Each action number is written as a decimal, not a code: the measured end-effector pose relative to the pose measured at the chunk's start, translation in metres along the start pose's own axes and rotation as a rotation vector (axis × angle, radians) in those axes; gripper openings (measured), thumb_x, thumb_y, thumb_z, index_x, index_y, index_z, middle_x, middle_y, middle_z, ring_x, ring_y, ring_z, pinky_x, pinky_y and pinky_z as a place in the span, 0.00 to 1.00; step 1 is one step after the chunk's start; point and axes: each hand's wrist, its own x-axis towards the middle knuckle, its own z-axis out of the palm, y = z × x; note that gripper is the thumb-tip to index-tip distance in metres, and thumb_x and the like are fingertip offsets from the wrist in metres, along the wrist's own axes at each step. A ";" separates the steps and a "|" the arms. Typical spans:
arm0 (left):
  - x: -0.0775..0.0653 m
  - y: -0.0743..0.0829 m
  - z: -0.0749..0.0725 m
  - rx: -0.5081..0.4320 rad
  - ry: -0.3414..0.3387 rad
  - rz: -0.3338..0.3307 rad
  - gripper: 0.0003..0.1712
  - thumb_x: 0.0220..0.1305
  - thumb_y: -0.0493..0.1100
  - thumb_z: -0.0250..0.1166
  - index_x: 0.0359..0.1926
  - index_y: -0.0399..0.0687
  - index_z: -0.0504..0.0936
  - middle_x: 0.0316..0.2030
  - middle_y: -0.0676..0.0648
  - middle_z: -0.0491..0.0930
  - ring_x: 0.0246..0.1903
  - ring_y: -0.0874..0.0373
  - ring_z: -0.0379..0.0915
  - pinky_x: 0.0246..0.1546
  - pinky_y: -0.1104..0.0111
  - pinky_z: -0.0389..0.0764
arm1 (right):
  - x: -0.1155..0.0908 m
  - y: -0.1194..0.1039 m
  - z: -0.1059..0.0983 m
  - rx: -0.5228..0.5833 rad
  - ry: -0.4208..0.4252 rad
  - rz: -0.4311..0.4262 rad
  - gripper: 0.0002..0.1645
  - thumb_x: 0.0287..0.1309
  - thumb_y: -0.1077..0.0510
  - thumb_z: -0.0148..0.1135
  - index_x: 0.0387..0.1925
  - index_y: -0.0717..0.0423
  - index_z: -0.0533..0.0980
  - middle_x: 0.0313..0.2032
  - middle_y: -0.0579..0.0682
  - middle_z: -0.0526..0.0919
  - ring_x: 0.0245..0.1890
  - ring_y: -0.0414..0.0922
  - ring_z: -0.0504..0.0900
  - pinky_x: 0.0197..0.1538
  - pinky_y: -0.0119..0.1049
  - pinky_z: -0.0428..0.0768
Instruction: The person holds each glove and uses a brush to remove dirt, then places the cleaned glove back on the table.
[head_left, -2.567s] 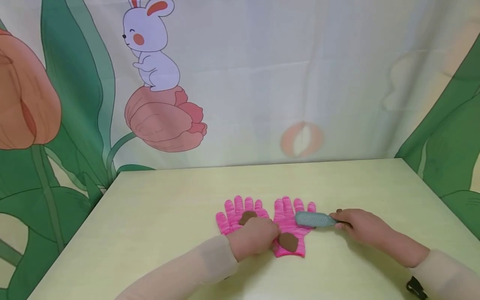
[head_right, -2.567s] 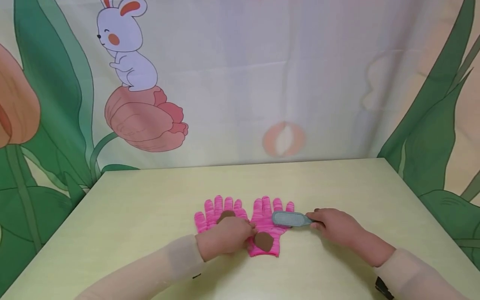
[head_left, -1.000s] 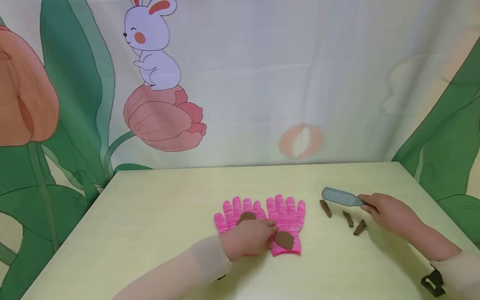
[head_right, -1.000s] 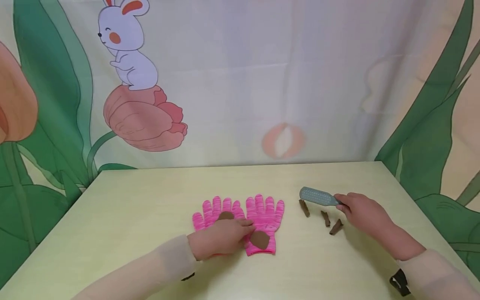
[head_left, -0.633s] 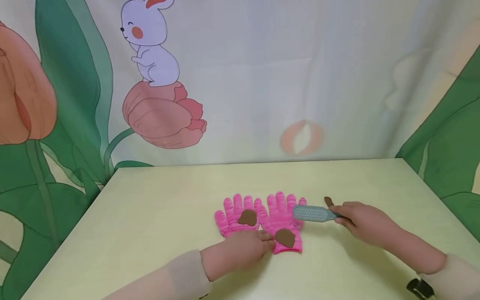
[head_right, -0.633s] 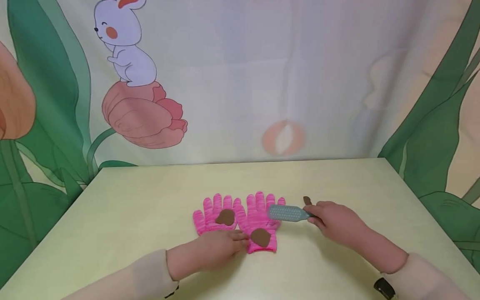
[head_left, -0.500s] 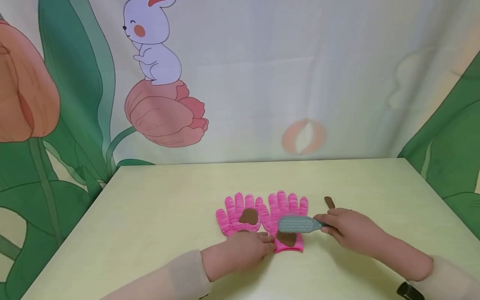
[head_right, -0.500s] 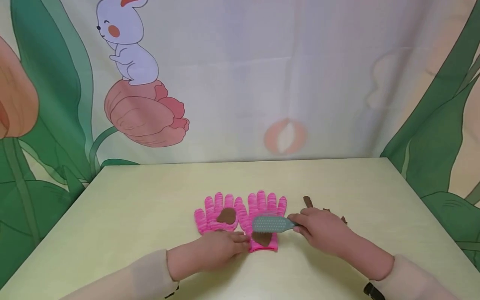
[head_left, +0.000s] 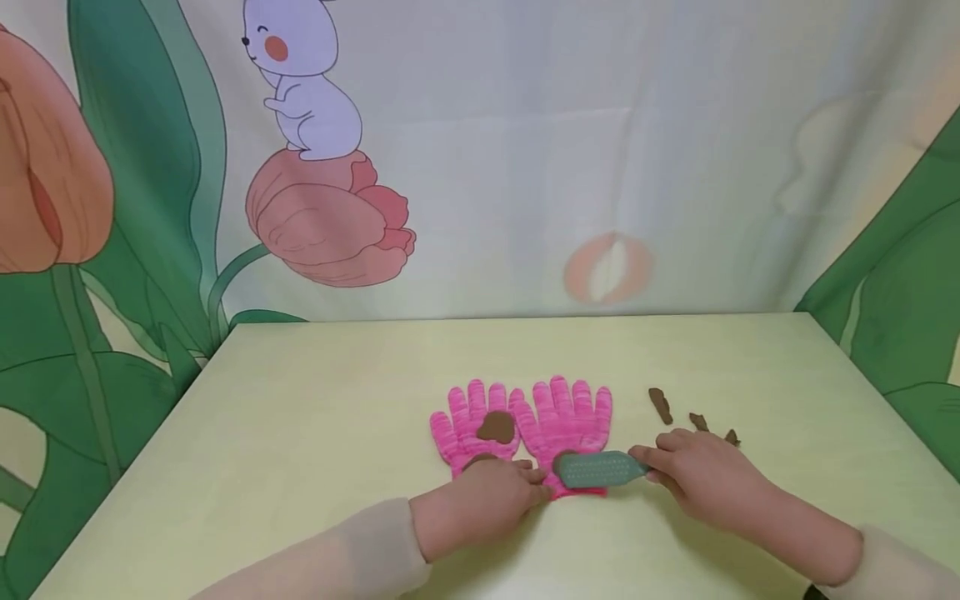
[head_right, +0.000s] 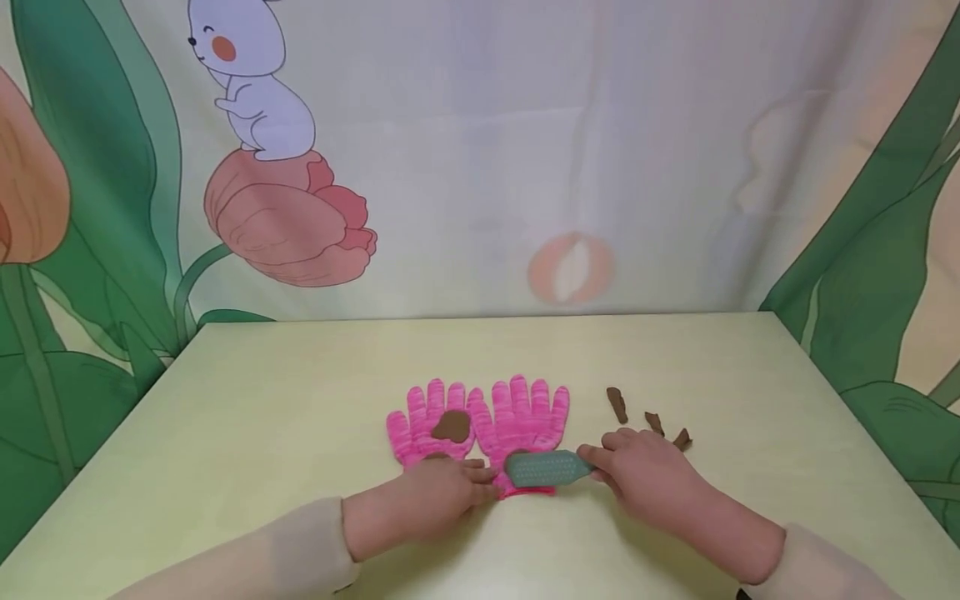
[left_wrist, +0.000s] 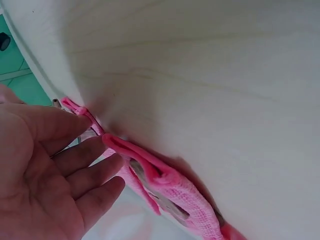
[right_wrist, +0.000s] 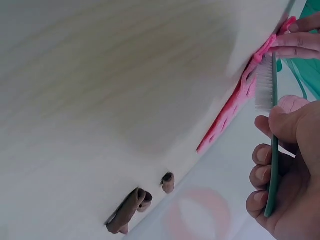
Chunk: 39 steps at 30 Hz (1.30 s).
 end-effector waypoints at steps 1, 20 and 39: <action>0.000 0.000 0.000 0.003 0.001 -0.002 0.21 0.75 0.46 0.59 0.66 0.66 0.80 0.67 0.61 0.77 0.66 0.65 0.76 0.51 0.67 0.87 | 0.000 0.001 -0.001 -0.016 0.001 0.005 0.16 0.57 0.55 0.74 0.48 0.49 0.86 0.23 0.36 0.68 0.23 0.33 0.61 0.29 0.28 0.68; -0.001 0.002 -0.007 -0.013 -0.054 -0.035 0.21 0.76 0.46 0.58 0.64 0.69 0.81 0.67 0.60 0.77 0.65 0.65 0.77 0.52 0.67 0.87 | 0.011 0.001 0.002 0.086 -0.042 0.014 0.14 0.59 0.56 0.72 0.48 0.51 0.87 0.24 0.37 0.74 0.23 0.32 0.67 0.28 0.27 0.66; 0.001 0.001 -0.004 -0.005 -0.020 -0.033 0.19 0.76 0.48 0.58 0.63 0.70 0.82 0.64 0.59 0.80 0.63 0.65 0.79 0.48 0.69 0.88 | 0.018 0.001 -0.006 0.157 -0.014 0.050 0.16 0.62 0.56 0.70 0.51 0.55 0.86 0.29 0.39 0.81 0.25 0.32 0.70 0.28 0.26 0.71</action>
